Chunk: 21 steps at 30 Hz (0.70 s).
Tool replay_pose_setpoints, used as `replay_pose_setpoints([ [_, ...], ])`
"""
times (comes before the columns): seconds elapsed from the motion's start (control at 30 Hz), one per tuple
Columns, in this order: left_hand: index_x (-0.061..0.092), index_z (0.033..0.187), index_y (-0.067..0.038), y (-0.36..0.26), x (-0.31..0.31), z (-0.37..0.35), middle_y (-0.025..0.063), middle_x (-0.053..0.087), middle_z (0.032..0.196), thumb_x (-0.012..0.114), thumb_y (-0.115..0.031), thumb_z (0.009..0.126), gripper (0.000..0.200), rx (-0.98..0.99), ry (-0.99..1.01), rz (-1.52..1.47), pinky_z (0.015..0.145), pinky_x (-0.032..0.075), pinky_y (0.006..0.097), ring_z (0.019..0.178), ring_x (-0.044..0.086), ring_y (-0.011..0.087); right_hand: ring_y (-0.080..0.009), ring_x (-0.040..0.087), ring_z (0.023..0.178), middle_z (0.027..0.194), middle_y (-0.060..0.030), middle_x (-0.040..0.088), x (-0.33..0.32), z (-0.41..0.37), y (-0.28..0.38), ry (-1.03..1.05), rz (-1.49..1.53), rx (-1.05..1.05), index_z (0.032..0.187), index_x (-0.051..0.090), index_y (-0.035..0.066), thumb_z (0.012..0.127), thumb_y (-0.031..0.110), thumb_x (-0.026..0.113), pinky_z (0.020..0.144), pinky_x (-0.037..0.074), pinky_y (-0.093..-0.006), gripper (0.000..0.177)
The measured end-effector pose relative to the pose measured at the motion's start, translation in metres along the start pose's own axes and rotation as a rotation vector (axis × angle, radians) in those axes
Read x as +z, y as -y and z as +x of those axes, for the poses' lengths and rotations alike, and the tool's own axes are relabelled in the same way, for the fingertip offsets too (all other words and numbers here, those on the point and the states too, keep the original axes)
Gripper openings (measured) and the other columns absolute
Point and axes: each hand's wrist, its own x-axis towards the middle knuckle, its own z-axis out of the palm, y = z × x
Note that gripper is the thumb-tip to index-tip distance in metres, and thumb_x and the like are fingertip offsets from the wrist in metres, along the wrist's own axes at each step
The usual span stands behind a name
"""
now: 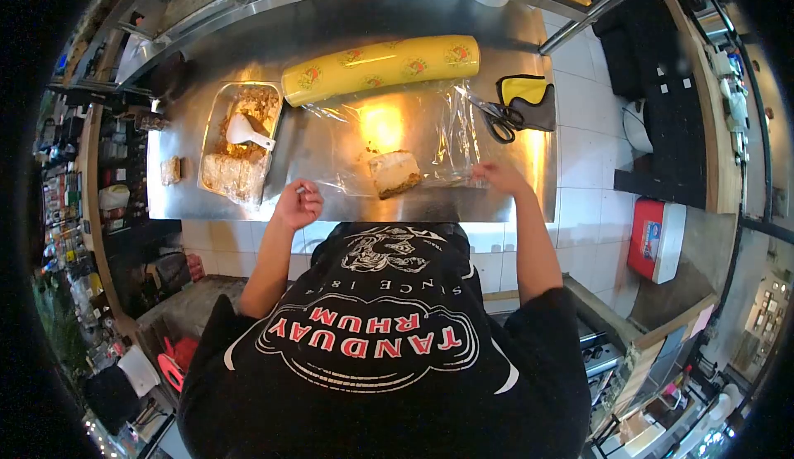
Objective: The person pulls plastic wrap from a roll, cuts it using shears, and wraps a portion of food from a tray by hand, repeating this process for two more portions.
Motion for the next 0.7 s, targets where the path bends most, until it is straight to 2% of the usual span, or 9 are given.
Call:
replay_pose_setpoints([
  [0.17, 0.054, 0.076, -0.006, -0.022, -0.018, 0.045, 0.0004, 0.052, 0.065, 0.043, -0.012, 0.09, 0.019, 0.186, -0.1, -0.236, 0.043, 0.033, 0.0219, 0.053, 0.046, 0.0102, -0.0124, 0.061, 0.068, 0.074, -0.0033, 0.069, -0.017, 0.082, 0.015, 0.086, -0.007, -0.01, 0.084, 0.069, -0.001, 0.087, 0.025, 0.062, 0.065, 0.049, -0.0314, 0.026],
  [0.27, 0.057, 0.085, -0.003, -0.028, -0.057, 0.088, 0.0026, 0.056, 0.069, 0.04, -0.011, 0.091, 0.02, 0.278, -0.137, -0.302, 0.044, 0.036, 0.0223, 0.055, 0.049, 0.0112, -0.0191, 0.061, 0.06, 0.068, -0.0077, 0.067, -0.005, 0.101, 0.014, 0.113, 0.007, 0.066, 0.078, 0.068, 0.001, 0.084, 0.026, 0.062, 0.06, 0.048, -0.0336, 0.026],
  [0.33, 0.057, 0.09, -0.002, -0.023, -0.065, 0.099, 0.0048, 0.059, 0.073, 0.038, -0.011, 0.092, 0.021, 0.315, -0.118, -0.307, 0.045, 0.039, 0.0228, 0.056, 0.052, 0.0124, -0.028, 0.059, 0.058, 0.064, -0.0141, 0.062, 0.01, 0.109, 0.001, -0.003, -0.528, -0.091, 0.07, 0.063, 0.003, 0.08, 0.031, 0.063, 0.057, 0.047, -0.0367, 0.03],
  [0.4, 0.057, 0.097, 0.001, -0.003, -0.047, 0.108, 0.0111, 0.063, 0.081, 0.036, -0.01, 0.093, 0.025, 0.549, -0.373, -0.163, 0.049, 0.045, 0.0247, 0.06, 0.056, 0.0161, -0.0331, 0.056, 0.056, 0.061, -0.0181, 0.056, 0.023, 0.106, -0.004, -0.124, -0.45, -0.143, 0.063, 0.058, 0.003, 0.078, 0.033, 0.062, 0.055, 0.045, -0.0405, 0.033],
  [0.47, 0.056, 0.103, 0.002, 0.01, -0.038, 0.107, 0.0164, 0.064, 0.088, 0.037, -0.012, 0.094, 0.026, 0.61, -0.355, -0.1, 0.052, 0.049, 0.0291, 0.064, 0.06, 0.0201, -0.0326, 0.061, 0.069, 0.075, -0.0176, 0.062, 0.03, 0.095, 0.017, -0.179, -0.586, 0.048, 0.072, 0.061, 0.004, 0.078, 0.028, 0.061, 0.062, 0.047, -0.0425, 0.025],
  [0.5, 0.053, 0.11, 0.002, 0.019, -0.028, 0.103, 0.0161, 0.064, 0.096, 0.041, -0.013, 0.094, 0.025, 0.718, -0.371, 0.05, 0.063, 0.051, 0.0316, 0.074, 0.061, 0.0219, -0.0326, 0.061, 0.069, 0.075, -0.0176, 0.062, 0.037, 0.085, 0.027, -0.175, -0.588, 0.049, 0.072, 0.061, 0.004, 0.078, 0.028, 0.061, 0.062, 0.047, -0.0425, 0.025],
  [0.57, 0.051, 0.117, 0.001, 0.038, -0.011, 0.095, 0.0158, 0.064, 0.104, 0.045, -0.013, 0.094, 0.028, 0.823, -0.38, 0.197, 0.074, 0.053, 0.0342, 0.085, 0.063, 0.0236, -0.0352, 0.06, 0.086, 0.097, -0.0187, 0.063, 0.052, 0.068, 0.045, -0.566, -0.747, -0.154, 0.091, 0.062, 0.004, 0.077, 0.019, 0.06, 0.072, 0.047, -0.0448, 0.02],
  [0.63, 0.046, 0.126, 0.002, 0.058, -0.004, 0.086, 0.0193, 0.056, 0.124, 0.052, -0.016, 0.091, 0.04, 1.278, -0.393, 1.047, 0.098, 0.044, 0.0408, 0.112, 0.056, 0.0301, -0.0365, 0.058, 0.093, 0.104, -0.0188, 0.061, 0.068, 0.053, 0.06, -0.533, -0.653, -0.286, 0.099, 0.06, 0.004, 0.077, 0.014, 0.06, 0.077, 0.047, -0.045, 0.024],
  [0.7, 0.043, 0.131, 0.003, 0.076, 0.014, 0.065, 0.0218, 0.051, 0.13, 0.053, -0.017, 0.089, 0.047, 1.389, -0.307, 1.421, 0.103, 0.039, 0.042, 0.12, 0.05, 0.0335, -0.0375, 0.055, 0.103, 0.11, -0.0192, 0.059, 0.093, 0.04, 0.072, -0.445, -0.538, -0.556, 0.108, 0.057, 0.002, 0.077, 0.011, 0.06, 0.089, 0.044, -0.0455, 0.032],
])
